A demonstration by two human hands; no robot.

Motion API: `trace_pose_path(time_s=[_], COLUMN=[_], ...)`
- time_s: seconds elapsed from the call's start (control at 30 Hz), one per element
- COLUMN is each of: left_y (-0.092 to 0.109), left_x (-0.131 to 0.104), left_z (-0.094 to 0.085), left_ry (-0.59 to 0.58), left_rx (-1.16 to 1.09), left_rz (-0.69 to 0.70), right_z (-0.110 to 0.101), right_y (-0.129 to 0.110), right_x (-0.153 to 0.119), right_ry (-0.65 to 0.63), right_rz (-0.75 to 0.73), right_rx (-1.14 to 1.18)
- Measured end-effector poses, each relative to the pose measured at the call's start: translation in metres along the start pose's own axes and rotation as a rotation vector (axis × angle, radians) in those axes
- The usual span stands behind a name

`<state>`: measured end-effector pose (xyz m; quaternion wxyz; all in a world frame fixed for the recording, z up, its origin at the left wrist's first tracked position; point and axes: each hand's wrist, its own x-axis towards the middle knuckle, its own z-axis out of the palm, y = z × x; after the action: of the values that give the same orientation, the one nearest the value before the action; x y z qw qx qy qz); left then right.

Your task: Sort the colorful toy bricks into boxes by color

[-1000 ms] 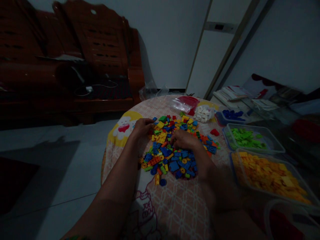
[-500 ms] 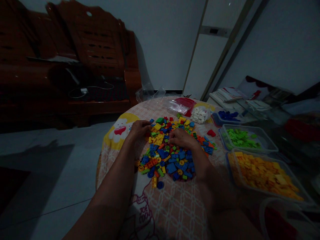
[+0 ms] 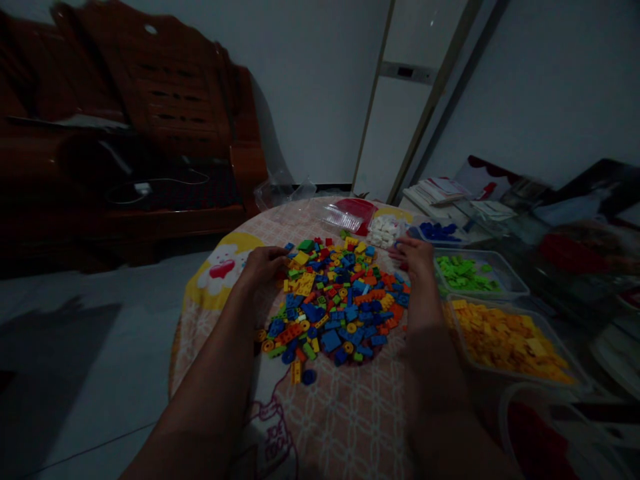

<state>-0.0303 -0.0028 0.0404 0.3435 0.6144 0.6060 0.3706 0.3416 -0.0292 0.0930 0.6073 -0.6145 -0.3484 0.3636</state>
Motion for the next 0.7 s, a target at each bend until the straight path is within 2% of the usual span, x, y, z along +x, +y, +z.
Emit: trace_pose_path(time_s=[0.07,0.1,0.17,0.23,0.37,0.43,0.57,0.7], left_y=[0.002,0.003,0.002,-0.001,-0.006,-0.004,0.004,0.005], left_x=[-0.001,-0.001,-0.001,0.0,0.002,0.0,-0.003,-0.003], left_z=[0.0,0.0,0.001,0.002,0.004,0.003,0.0,-0.001], left_ry=[0.012,0.015,0.016,0.009,-0.008,-0.003,0.023,0.008], left_rx=[0.017,0.024,0.022,0.006,-0.004,0.017,0.08,0.087], left_rz=[0.013,0.018,0.017,-0.003,-0.017,0.014,0.056,0.041], right_z=[-0.019,-0.028,-0.046,-0.058,-0.06,-0.05,-0.023,0.005], right_y=[0.008,0.011,0.015,0.017,0.009,0.001,-0.019,-0.033], right_x=[0.022,0.032,0.047,0.055,0.043,0.029,-0.003,-0.032], right_ry=[0.186,0.233,0.268,0.285,0.329,0.263,-0.026,-0.286], right_rz=[-0.117,-0.179,-0.244,-0.243,-0.198,-0.187,-0.142,-0.076], right_rx=[0.126,0.17,0.197,0.187,0.217,0.219,0.094,-0.117])
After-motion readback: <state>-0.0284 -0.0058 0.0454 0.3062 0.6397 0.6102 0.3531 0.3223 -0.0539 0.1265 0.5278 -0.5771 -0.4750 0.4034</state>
